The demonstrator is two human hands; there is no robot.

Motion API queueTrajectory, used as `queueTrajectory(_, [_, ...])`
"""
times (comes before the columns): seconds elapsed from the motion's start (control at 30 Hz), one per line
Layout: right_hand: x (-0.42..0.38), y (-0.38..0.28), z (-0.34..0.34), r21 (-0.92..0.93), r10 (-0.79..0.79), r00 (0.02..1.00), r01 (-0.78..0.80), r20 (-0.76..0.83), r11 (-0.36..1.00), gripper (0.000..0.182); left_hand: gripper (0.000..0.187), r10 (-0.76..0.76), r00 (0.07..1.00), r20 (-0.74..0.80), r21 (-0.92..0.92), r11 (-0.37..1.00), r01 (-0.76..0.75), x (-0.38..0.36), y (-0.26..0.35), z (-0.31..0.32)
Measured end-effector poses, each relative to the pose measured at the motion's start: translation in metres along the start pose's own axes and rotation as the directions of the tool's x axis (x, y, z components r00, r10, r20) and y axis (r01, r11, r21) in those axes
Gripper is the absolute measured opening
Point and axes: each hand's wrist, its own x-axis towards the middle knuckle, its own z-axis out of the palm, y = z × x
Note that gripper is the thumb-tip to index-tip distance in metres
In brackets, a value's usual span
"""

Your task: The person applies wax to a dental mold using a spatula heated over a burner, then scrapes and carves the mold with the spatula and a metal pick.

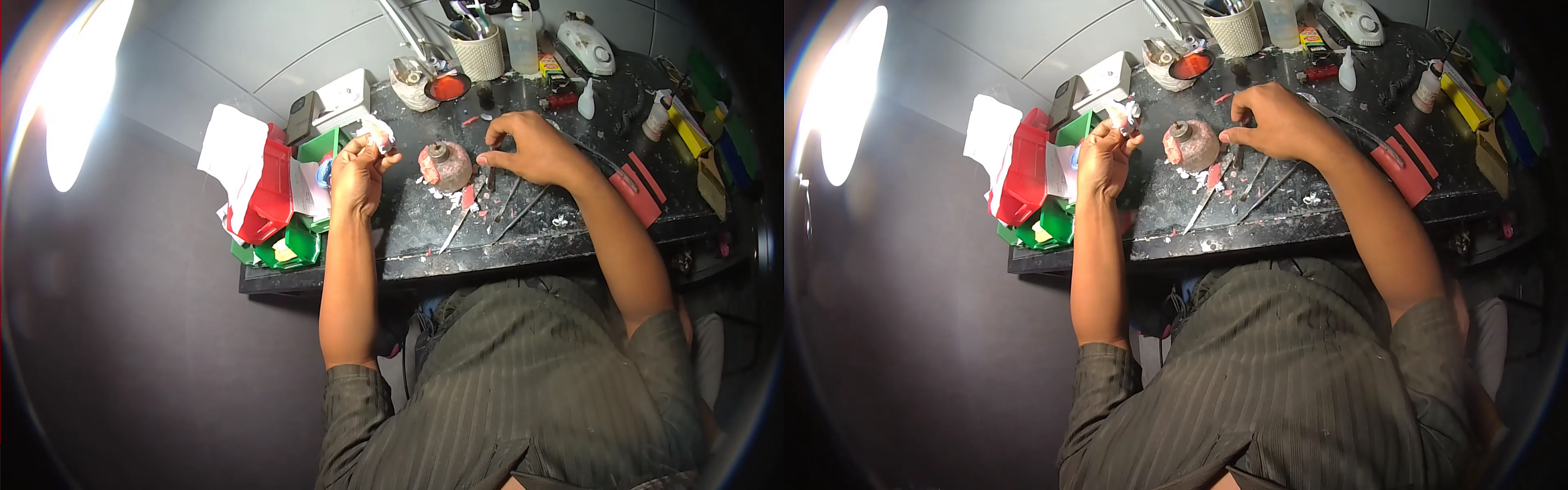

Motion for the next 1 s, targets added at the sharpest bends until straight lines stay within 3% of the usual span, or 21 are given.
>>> queueTrajectory(0.23, [0.0,0.001,0.001,-0.001,-0.008,1.0,0.008,-0.016,1.0,0.032,0.013,0.039,0.998,-0.047,0.034,0.999,-0.038,0.0,0.001,0.011])
queueTrajectory(0.3, [0.0,0.003,0.003,-0.002,-0.037,0.999,0.037,-0.034,0.999,0.035,0.013,0.09,0.99,-0.106,0.146,0.987,-0.074,0.001,0.0,0.014])
queueTrajectory(0.5, [-0.001,0.004,0.003,-0.005,-0.067,0.997,0.067,-0.047,0.998,0.038,0.013,0.168,0.982,-0.084,0.156,0.976,-0.154,0.001,-0.002,0.018])
queueTrajectory(1.0, [-0.001,0.002,0.004,0.006,-0.064,0.997,0.064,-0.045,0.998,0.037,0.014,0.178,0.984,-0.023,0.207,0.964,-0.17,0.002,-0.004,0.032])
